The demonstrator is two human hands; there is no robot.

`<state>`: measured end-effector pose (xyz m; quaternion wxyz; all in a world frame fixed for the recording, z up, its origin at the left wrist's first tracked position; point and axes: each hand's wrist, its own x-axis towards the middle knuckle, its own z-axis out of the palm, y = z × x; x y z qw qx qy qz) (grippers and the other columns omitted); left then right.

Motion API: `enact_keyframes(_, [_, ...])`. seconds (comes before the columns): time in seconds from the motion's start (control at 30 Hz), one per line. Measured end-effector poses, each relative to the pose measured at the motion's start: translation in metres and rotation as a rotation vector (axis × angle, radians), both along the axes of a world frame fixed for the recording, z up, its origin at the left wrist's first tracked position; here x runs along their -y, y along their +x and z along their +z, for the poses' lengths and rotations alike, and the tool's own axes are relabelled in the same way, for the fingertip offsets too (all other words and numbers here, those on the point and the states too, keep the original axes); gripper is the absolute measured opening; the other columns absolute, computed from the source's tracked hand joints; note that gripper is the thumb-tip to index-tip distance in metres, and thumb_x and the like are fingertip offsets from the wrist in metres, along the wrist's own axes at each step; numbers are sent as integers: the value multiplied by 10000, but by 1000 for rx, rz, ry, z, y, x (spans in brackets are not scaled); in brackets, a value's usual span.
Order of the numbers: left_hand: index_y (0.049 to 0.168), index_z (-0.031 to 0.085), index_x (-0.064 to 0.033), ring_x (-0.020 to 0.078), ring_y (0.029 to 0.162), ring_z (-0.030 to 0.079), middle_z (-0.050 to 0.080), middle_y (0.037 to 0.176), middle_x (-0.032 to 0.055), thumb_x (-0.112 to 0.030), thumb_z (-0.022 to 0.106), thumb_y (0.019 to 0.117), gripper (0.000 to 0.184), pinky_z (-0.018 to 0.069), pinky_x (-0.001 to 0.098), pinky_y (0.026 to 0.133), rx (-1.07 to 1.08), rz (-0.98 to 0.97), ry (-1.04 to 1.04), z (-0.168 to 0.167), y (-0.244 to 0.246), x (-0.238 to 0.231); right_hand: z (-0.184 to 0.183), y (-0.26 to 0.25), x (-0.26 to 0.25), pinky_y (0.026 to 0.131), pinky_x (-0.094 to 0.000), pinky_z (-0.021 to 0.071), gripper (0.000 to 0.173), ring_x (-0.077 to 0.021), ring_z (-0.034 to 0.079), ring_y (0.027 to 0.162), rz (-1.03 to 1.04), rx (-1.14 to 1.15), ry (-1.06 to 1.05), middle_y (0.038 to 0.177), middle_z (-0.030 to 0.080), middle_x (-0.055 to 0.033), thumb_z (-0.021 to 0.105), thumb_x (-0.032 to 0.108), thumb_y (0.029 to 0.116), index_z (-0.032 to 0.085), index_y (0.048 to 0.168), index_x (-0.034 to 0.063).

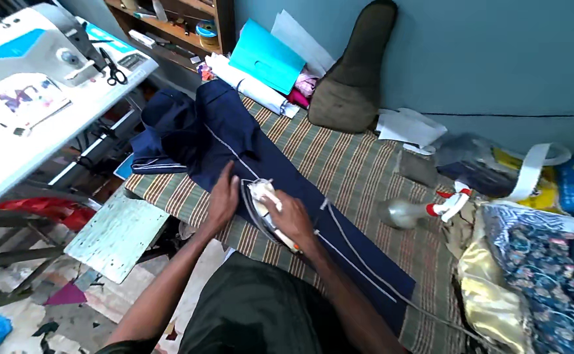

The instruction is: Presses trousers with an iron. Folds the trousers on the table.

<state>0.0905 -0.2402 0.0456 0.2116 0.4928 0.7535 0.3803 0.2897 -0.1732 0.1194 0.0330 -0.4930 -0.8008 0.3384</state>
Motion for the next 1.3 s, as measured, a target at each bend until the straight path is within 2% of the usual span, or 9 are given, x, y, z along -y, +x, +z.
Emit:
enact_keyframes(0.13, [1638, 281, -179, 299, 1586, 175, 197, 1715, 105, -588, 244, 1052, 715, 130, 618, 1257, -576, -74, -289, -69, 2, 43, -17, 39, -31, 709, -526, 539, 464, -280, 655, 763, -51, -45, -53, 789, 641, -112, 554, 506, 1020, 678, 929, 68])
enact_keyframes(0.3, [1631, 304, -184, 281, 1587, 176, 211, 1712, 104, -589, 232, 1041, 719, 99, 621, 1259, -595, 9, -314, -74, 5, 61, -18, 8, -47, 651, -560, 523, 509, -332, 660, 746, -59, -5, 54, 776, 639, -149, 529, 540, 1023, 660, 907, 62])
enact_keyframes(0.47, [1629, 309, -185, 280, 1589, 168, 207, 1712, 110, -593, 243, 1034, 725, 85, 629, 1257, -583, 16, -318, -73, 4, 62, -23, -69, -103, 767, -594, 538, 599, -371, 692, 899, -86, 33, 129, 901, 687, -190, 470, 588, 1024, 683, 986, 30])
enact_keyframes(0.57, [1555, 452, -133, 365, 1562, 224, 287, 1669, 181, -541, 371, 1004, 690, 106, 710, 1207, -482, 60, -295, -51, 15, 48, -19, -70, -109, 795, -588, 538, 601, -367, 691, 940, -80, 52, 136, 949, 690, -194, 441, 583, 1036, 680, 1027, 32])
enact_keyframes(0.7, [1442, 549, -34, 333, 1450, 446, 483, 1553, 167, -239, 438, 1068, 441, 306, 556, 1215, -221, -193, -30, -15, 44, -30, -19, -16, -68, 794, -615, 538, 570, -401, 699, 933, -279, 94, 195, 963, 708, -213, 465, 551, 1042, 690, 1084, 28])
enact_keyframes(0.87, [1617, 334, -173, 291, 1581, 195, 234, 1707, 91, -497, 294, 1074, 634, 98, 644, 1249, -507, -399, -82, -71, 50, -106, -9, 103, -7, 783, -671, 521, 543, -466, 680, 930, -478, 185, 184, 973, 692, -267, 473, 506, 1062, 678, 1146, 10])
enact_keyframes(1.03, [1629, 307, -205, 288, 1588, 168, 204, 1716, 82, -545, 232, 1060, 667, 89, 651, 1244, -591, -390, -118, -78, 46, -107, -21, 231, 44, 853, -672, 511, 531, -443, 686, 944, -817, 175, 211, 977, 706, -267, 521, 461, 1053, 705, 1147, -28])
enact_keyframes(1.17, [1635, 287, -209, 283, 1591, 153, 181, 1722, 76, -561, 203, 1059, 680, 74, 642, 1247, -604, -405, -159, -77, 42, -106, -22, 298, 69, 523, -429, 504, 506, -215, 542, 552, -970, -63, 17, 709, 569, -106, 469, 462, 1073, 662, 1110, -5])
enact_keyframes(1.3, [1627, 313, -203, 277, 1594, 138, 183, 1722, 75, -554, 206, 1078, 661, 31, 637, 1247, -454, -431, -179, -71, 33, -109, -13, 276, 66, 447, -330, 465, 368, -152, 488, 472, -912, -272, -194, 653, 545, -65, 504, 341, 1082, 648, 1109, 3])
